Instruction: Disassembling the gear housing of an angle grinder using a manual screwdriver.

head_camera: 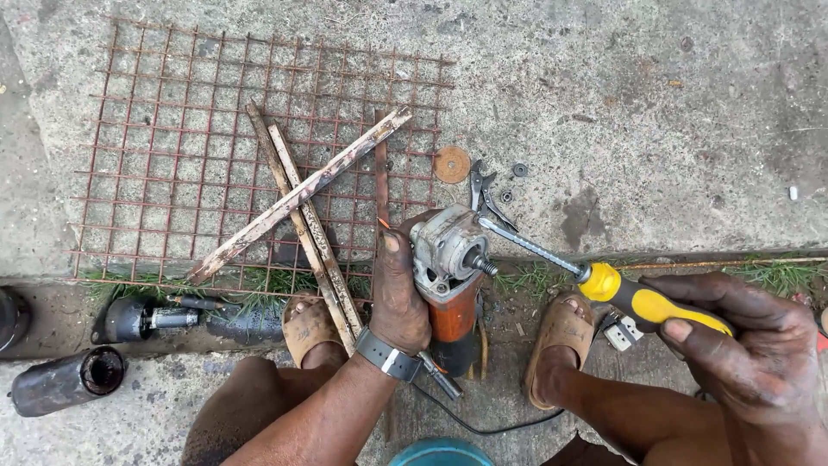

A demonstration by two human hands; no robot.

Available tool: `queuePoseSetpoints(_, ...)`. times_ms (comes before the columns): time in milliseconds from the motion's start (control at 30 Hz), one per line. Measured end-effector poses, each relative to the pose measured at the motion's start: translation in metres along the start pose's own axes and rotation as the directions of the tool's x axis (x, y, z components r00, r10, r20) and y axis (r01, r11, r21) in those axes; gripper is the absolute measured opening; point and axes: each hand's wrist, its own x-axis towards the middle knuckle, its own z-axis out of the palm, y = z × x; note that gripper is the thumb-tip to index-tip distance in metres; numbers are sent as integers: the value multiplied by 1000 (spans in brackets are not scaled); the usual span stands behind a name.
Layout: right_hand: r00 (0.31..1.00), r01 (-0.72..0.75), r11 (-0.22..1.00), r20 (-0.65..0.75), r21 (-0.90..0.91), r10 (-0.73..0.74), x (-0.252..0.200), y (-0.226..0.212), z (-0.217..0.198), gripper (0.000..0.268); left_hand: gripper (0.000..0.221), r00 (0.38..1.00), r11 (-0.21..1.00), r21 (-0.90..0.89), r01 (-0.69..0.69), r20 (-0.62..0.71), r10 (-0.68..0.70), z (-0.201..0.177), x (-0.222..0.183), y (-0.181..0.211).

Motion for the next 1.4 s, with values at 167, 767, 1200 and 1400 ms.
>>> queuePoseSetpoints(167,997,-65,994,49,83,61,5,3,-9,34,76,987,939,305,-157,6,163,-7,0,-1)
queuePoseSetpoints(767,944,297,670,104,-680,-314,-1,-18,13,35,76,952,585,765,-269,118,283,-20,12,16)
queuePoseSetpoints(1200,884,417,559,175,-717,-434,13,-6,14,41,71,968,592,778,-211,84,235,-19,9,13)
queuePoseSetpoints(1400,909,362,495,182,-790,-374,18,-4,24,50,65,965,633,736,-241,110,239,-23,8,14)
